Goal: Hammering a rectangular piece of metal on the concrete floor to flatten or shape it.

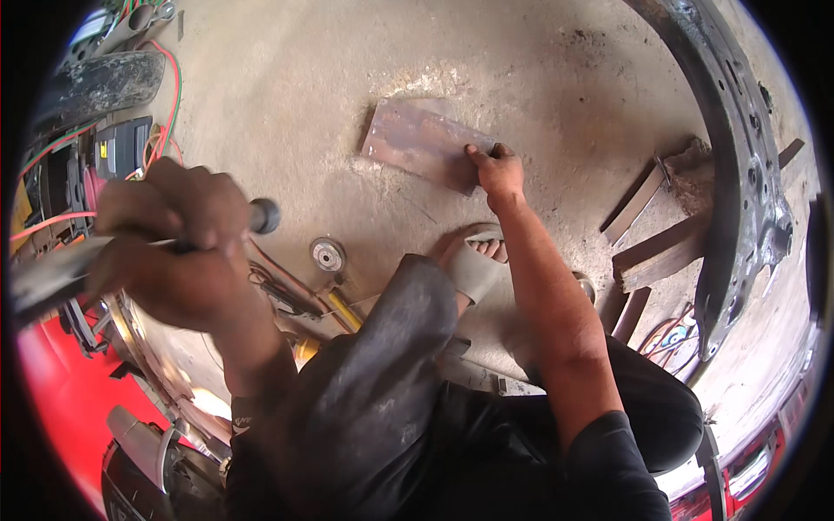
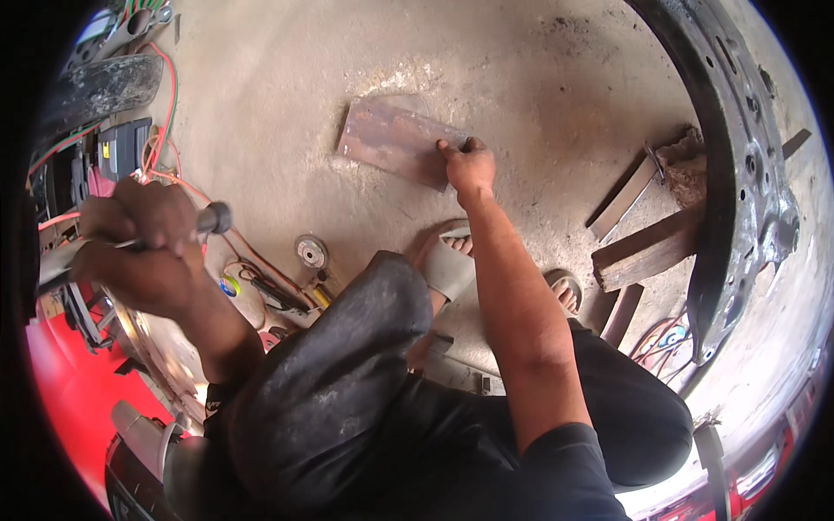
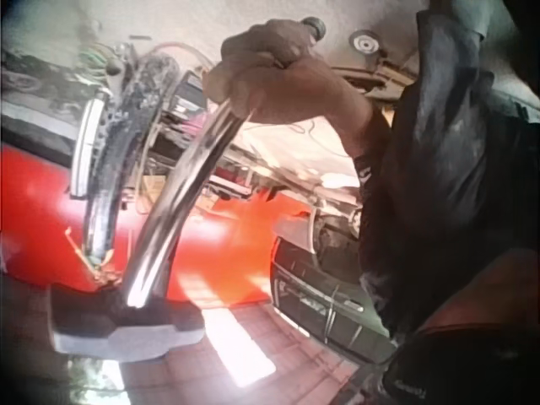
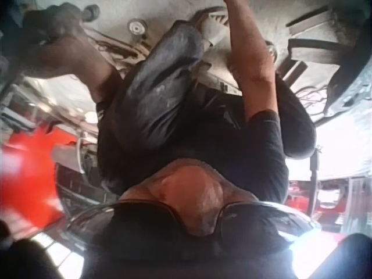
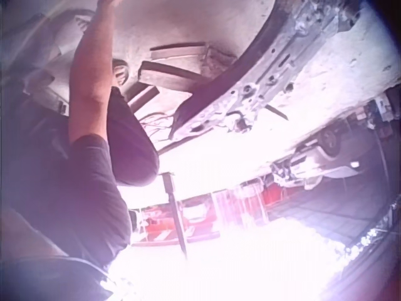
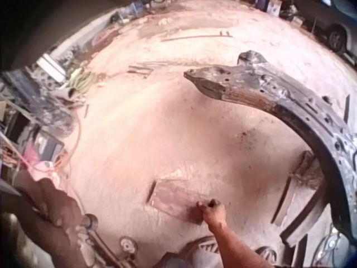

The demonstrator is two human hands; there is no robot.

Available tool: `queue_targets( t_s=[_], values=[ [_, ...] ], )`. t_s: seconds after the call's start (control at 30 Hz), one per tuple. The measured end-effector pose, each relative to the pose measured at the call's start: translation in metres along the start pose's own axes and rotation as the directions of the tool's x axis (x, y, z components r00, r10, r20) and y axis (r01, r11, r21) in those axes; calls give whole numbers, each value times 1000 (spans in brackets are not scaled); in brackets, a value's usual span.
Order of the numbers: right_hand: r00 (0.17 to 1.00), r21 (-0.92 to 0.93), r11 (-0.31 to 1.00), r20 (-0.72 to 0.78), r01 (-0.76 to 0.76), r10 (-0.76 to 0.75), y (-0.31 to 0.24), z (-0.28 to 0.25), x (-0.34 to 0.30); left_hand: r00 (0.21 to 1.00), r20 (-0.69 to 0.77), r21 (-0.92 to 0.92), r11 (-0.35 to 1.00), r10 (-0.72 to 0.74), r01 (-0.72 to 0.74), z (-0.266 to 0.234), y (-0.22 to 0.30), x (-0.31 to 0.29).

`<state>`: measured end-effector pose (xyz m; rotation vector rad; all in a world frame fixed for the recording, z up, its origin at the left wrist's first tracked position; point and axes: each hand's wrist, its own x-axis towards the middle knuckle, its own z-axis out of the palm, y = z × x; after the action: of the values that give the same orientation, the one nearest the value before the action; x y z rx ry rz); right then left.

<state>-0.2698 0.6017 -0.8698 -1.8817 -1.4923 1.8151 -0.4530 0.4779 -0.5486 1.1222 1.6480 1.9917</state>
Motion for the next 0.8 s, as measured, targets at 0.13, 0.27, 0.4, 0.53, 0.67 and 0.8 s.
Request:
queue_targets(
  t_s=[0.13,0.27,0.4,0.53,0.67,0.8],
  values=[
    [997,6,1000,-71,14,-13,-14,10,-17,991,127,679,724,52,-125,-24,-102,-92],
    [984,29,999,-178,19,-14,8,9,6,724,-83,796,391,-685,462,-6,-156,-140],
    [995,-23,1000,-96,1,-3,-9,1,-2,834,2,695,600,-552,395,18,-100,-98],
    [994,-2,1000,-108,-20,20,-19,-6,-4,950,-86,491,817,-300,302,31,-67,-46],
    [998,65,998,-58,-26,29,-34,-9,-12,950,-97,582,758,-297,296,25,-105,-73],
    [995,-55,998,-99,13,-18,-16,-1,-3,814,-70,839,408,-576,361,-18,-192,-138]
  ],
)
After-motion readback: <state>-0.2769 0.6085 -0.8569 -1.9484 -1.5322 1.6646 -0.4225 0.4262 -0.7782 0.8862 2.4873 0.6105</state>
